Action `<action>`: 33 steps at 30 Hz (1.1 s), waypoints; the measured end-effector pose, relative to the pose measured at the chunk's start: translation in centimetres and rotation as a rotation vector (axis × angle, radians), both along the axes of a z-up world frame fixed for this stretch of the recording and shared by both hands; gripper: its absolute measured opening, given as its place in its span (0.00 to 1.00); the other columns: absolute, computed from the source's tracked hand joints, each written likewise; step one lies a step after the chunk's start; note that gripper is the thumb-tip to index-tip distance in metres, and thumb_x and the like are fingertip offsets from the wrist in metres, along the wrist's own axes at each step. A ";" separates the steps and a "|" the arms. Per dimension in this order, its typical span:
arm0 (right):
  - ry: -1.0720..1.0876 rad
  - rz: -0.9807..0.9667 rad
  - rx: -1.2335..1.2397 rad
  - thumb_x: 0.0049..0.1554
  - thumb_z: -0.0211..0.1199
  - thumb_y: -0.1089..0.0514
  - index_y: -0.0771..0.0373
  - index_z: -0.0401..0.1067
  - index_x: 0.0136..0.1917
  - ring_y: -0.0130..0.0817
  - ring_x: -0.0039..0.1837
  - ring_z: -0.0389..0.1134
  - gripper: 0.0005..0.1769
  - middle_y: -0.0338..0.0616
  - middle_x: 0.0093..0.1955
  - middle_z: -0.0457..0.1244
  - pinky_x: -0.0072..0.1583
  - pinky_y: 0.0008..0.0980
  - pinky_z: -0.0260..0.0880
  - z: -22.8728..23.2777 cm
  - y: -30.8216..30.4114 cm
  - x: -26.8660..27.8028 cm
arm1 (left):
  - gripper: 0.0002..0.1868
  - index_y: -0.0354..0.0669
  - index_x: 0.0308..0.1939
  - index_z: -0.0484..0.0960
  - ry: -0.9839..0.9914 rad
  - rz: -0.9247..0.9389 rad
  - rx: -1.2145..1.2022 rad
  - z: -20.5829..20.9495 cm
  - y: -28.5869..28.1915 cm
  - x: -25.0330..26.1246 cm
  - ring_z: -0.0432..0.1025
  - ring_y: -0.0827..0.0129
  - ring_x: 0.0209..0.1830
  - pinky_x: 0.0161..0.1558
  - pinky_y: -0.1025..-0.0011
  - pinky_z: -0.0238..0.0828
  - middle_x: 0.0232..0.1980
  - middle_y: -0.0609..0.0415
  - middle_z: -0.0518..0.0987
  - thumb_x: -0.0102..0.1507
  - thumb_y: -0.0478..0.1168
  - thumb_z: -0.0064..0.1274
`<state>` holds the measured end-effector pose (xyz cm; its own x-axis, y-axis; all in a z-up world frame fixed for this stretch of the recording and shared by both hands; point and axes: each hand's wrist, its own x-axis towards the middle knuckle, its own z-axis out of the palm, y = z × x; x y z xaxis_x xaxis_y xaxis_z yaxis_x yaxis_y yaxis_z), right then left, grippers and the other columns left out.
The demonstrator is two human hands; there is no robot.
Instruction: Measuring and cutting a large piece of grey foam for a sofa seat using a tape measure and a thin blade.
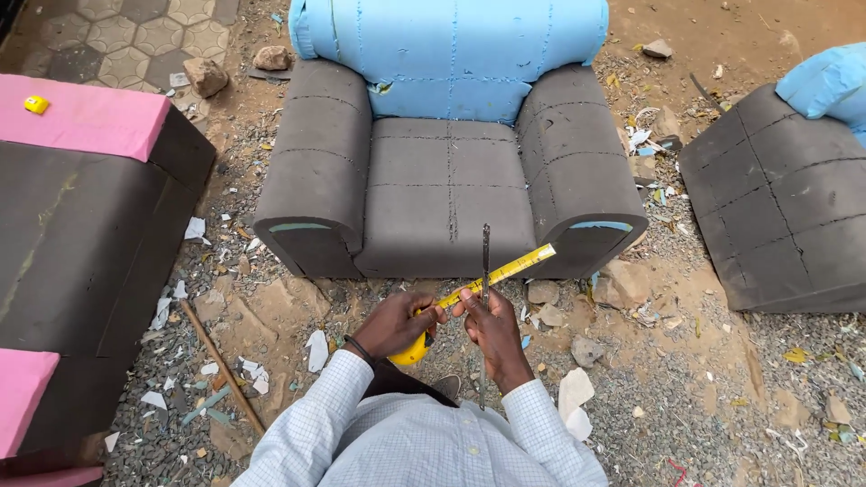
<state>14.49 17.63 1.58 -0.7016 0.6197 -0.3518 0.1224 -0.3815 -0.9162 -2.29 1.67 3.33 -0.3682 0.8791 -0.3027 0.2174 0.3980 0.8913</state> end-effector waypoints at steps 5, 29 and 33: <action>-0.017 -0.196 -0.060 0.82 0.68 0.49 0.65 0.79 0.55 0.24 0.32 0.58 0.18 0.50 0.42 0.72 0.35 0.27 0.56 -2.1 2.6 0.9 | 0.20 0.41 0.42 0.95 -0.123 -0.014 -0.079 0.1 -0.9 -0.9 0.85 0.48 0.43 0.54 0.50 0.80 0.39 0.43 0.94 0.81 0.47 0.56; -0.063 -0.137 -0.189 0.79 0.76 0.45 0.63 0.81 0.56 0.21 0.32 0.61 0.19 0.51 0.43 0.75 0.33 0.23 0.57 -3.4 -0.6 -12.0 | 0.19 0.42 0.43 1.01 -0.009 -0.053 -0.269 -1.3 3.9 -14.7 0.88 0.44 0.41 0.51 0.51 0.79 0.39 0.42 0.97 0.79 0.47 0.60; -0.069 -0.132 -0.162 0.79 0.75 0.48 0.64 0.81 0.56 0.20 0.33 0.59 0.17 0.49 0.42 0.73 0.36 0.22 0.58 -3.8 0.3 -16.3 | 0.21 0.44 0.40 1.00 -0.016 -0.081 -0.239 -1.2 4.7 -18.5 0.89 0.41 0.42 0.51 0.50 0.80 0.38 0.40 0.96 0.78 0.49 0.59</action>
<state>-1.82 17.92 -2.19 -0.5889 0.6362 -0.4984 0.1217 -0.5399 -0.8329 -20.83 6.35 2.10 -0.2934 0.8082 -0.5106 0.2440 0.5798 0.7774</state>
